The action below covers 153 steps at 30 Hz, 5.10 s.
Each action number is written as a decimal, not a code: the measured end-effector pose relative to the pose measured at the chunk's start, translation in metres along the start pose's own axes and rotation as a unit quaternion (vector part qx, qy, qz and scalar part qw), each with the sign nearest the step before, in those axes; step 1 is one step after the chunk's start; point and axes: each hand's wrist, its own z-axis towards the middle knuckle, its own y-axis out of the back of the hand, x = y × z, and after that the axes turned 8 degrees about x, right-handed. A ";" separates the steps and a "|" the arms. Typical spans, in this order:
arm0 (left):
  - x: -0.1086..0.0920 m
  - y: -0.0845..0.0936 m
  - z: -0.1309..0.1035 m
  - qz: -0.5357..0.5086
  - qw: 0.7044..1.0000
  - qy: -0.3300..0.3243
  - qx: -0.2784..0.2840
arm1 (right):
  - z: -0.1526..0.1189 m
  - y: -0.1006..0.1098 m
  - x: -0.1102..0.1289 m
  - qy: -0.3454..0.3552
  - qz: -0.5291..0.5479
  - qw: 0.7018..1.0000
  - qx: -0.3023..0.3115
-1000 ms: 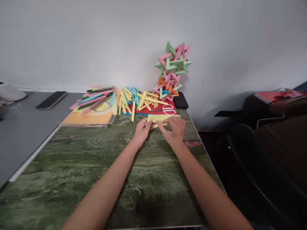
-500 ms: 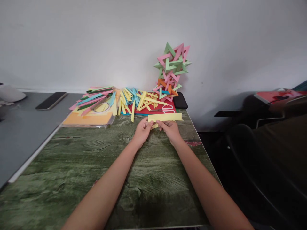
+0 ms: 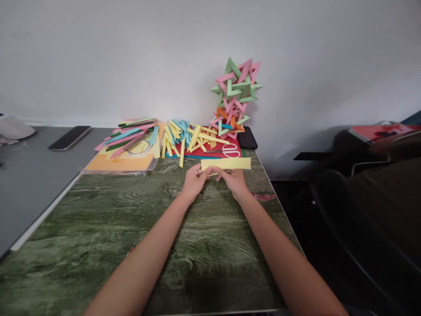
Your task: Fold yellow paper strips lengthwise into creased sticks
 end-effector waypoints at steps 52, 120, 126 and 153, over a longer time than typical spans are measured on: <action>-0.005 -0.002 0.000 -0.081 0.991 0.033 -0.101 | 0.011 0.020 -0.001 -0.024 0.160 0.984 -0.079; -0.003 0.000 0.001 -0.097 0.989 0.044 -0.103 | 0.016 0.030 -0.001 0.020 0.202 0.945 -0.258; 0.002 0.001 0.002 -0.098 0.988 0.022 -0.120 | 0.018 0.035 -0.002 0.042 0.201 0.936 -0.287; 0.001 -0.003 -0.001 0.090 0.994 -0.004 0.054 | 0.005 0.011 0.003 0.074 0.008 0.989 -0.131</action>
